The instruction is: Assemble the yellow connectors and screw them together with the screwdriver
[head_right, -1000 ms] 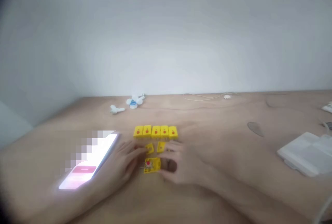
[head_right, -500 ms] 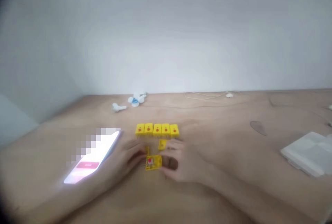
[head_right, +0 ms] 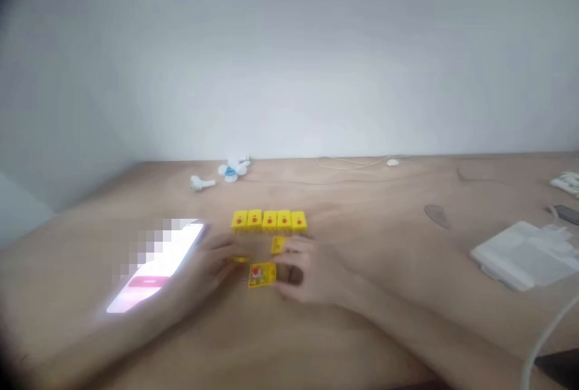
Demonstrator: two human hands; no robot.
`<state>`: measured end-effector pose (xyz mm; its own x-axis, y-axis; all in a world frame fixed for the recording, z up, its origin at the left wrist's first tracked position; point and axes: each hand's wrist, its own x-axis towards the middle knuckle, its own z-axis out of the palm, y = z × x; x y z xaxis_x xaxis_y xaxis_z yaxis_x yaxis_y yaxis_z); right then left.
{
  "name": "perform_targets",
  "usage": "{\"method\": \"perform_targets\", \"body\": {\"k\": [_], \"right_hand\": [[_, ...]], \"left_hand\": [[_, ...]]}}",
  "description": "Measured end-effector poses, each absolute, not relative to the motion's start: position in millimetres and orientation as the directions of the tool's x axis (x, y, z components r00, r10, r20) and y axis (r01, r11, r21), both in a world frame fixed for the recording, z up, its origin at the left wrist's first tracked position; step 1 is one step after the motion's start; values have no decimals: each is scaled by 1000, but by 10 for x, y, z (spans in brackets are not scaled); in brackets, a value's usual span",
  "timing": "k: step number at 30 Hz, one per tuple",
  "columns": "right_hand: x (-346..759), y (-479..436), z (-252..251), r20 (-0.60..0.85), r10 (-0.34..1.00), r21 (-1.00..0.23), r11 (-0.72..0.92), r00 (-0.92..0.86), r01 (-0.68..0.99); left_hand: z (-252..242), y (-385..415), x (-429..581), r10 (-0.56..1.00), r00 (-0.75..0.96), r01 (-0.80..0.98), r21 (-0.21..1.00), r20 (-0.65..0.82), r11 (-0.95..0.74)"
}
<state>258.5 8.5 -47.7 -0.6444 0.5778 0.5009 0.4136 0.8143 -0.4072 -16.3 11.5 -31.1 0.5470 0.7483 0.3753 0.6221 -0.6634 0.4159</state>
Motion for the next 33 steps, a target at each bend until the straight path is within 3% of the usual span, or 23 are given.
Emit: {"method": "perform_targets", "body": {"k": [14, 26, 33], "right_hand": [[2600, 62, -431, 424, 623, -412, 779, -657, 472], [2598, 45, -394, 449, 615, -410, 786, -648, 462], [2595, 34, -382, 428, 632, -411, 773, -646, 483]], "left_hand": [[-178, 10, -109, 763, 567, 645, 410, 310, -645], [-292, 85, -157, 724, 584, 645, 331, 368, -688], [-143, 29, -93, 783, 549, 684, 381, 293, -622]]}}
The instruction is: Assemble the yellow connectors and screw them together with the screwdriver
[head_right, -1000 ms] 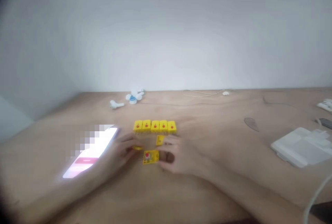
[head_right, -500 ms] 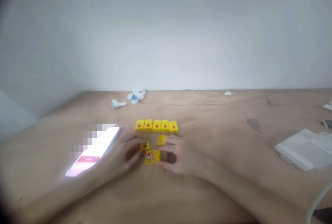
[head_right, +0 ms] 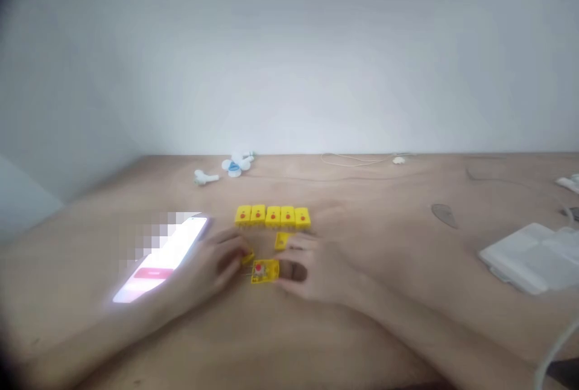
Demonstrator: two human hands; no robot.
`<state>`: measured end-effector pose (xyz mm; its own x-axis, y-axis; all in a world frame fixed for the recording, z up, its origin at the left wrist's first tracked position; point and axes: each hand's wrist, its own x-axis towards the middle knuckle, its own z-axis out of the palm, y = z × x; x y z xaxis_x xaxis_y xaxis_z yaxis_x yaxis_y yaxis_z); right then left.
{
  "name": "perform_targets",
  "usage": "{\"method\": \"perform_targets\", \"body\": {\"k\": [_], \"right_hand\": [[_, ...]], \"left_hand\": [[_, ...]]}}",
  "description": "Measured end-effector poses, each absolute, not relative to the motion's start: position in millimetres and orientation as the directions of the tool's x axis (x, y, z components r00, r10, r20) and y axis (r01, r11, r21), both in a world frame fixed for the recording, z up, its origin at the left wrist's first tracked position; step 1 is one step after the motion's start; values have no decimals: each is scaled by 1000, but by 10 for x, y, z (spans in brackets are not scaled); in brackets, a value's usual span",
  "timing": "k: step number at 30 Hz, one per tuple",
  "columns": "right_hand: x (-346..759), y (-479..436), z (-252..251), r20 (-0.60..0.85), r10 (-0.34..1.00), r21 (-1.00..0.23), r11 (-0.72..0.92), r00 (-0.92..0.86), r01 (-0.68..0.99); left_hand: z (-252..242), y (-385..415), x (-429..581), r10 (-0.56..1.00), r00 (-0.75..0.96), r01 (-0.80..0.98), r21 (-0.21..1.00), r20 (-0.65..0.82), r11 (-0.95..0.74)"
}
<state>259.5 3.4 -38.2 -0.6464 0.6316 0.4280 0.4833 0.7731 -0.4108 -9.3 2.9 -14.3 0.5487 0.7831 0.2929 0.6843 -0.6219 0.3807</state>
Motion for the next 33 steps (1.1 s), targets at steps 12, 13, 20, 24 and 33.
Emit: {"method": "perform_targets", "body": {"k": [12, 13, 20, 24, 33], "right_hand": [[2610, 34, -383, 445, 622, -420, 780, -644, 463], [2612, 31, -378, 449, 620, -422, 781, -643, 459], [2618, 41, -369, 462, 618, -429, 784, -636, 450], [2619, 54, -383, 479, 599, -415, 799, -641, 435], [2616, 74, -426, 473, 613, -427, 788, -634, 443]], "left_hand": [[-167, 69, -128, 806, 542, 698, 407, 239, -590], [-174, 70, -132, 804, 543, 698, 401, 244, -593], [-189, 66, -147, 852, 471, 764, 377, 229, -524], [-157, 55, -142, 871, 419, 748, 447, 255, -490], [-140, -41, -80, 830, 410, 540, 632, 379, -556]]}}
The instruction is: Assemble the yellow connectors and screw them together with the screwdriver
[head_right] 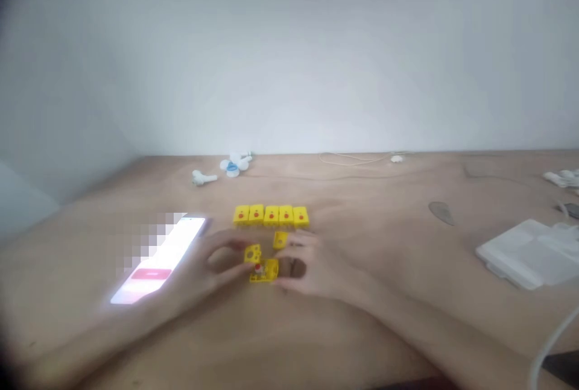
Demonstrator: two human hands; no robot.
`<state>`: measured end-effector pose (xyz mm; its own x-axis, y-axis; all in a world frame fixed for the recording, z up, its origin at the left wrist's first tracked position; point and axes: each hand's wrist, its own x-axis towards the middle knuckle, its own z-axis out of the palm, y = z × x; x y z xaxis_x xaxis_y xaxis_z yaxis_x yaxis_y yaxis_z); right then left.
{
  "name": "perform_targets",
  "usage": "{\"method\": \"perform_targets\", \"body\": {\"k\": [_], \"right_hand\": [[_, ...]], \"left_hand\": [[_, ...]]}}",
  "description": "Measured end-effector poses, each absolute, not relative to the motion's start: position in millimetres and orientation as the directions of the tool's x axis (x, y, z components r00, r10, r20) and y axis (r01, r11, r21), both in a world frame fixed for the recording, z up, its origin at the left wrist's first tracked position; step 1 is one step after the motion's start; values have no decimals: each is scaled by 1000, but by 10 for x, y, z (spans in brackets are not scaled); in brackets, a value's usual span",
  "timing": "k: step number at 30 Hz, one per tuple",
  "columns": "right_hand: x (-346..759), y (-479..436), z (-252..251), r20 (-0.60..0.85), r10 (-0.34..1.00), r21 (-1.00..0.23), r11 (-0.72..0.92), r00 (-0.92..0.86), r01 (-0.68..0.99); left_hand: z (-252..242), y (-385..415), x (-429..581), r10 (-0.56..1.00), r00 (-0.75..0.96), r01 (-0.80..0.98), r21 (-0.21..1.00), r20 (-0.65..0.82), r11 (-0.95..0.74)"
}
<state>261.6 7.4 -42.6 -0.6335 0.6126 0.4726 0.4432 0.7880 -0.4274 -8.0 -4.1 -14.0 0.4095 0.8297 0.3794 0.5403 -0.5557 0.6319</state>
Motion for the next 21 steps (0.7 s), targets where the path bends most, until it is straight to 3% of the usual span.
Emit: {"method": "perform_targets", "body": {"k": [9, 21], "right_hand": [[2599, 79, -417, 455, 635, -430, 771, -625, 470], [2597, 77, -410, 456, 636, -434, 770, -623, 468]], "left_hand": [[-41, -111, 22, 848, 496, 499, 739, 185, -453], [30, -143, 77, 854, 512, 455, 814, 92, -361]]}}
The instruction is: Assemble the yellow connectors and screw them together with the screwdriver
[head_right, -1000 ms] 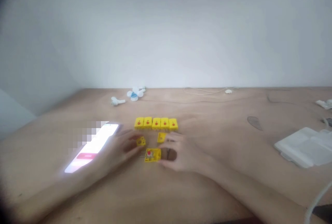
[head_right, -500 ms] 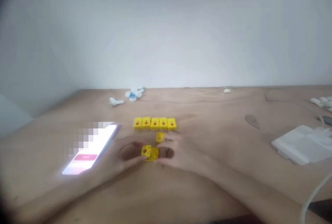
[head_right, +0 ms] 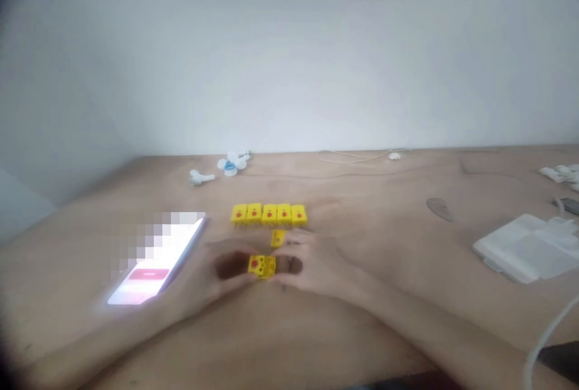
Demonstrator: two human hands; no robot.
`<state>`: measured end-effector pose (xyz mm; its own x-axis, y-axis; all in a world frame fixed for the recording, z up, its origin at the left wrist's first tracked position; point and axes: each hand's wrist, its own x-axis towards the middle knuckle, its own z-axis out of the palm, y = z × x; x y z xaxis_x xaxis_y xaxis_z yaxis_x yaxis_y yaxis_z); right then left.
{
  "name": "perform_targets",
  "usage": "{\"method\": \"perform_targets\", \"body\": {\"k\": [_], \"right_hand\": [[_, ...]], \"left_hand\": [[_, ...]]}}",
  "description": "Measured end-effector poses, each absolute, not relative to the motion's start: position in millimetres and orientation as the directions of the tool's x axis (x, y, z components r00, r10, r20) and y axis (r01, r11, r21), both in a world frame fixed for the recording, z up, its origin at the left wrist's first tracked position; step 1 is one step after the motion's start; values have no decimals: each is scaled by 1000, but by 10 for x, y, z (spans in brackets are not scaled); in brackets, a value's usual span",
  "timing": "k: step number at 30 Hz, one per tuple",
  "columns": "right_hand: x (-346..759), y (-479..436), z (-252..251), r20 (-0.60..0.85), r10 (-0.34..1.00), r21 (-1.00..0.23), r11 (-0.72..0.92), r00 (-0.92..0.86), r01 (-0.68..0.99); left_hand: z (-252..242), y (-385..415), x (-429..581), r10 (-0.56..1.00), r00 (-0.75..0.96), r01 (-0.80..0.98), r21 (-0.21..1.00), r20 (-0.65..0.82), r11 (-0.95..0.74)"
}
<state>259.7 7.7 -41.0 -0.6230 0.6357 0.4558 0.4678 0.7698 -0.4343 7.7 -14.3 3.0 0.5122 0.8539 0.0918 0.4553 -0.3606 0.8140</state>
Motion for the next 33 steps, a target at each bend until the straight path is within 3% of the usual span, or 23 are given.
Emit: {"method": "perform_targets", "body": {"k": [8, 27, 33], "right_hand": [[2592, 71, -402, 458, 632, -452, 771, -625, 449], [2591, 71, -391, 443, 643, -481, 759, -625, 439], [2579, 51, -348, 436, 655, -486, 749, -618, 451]], "left_hand": [[-1, -71, 23, 837, 528, 495, 750, 141, -438], [11, -118, 56, 866, 487, 546, 735, 113, -402], [17, -107, 33, 840, 526, 562, 688, 130, -458]]}}
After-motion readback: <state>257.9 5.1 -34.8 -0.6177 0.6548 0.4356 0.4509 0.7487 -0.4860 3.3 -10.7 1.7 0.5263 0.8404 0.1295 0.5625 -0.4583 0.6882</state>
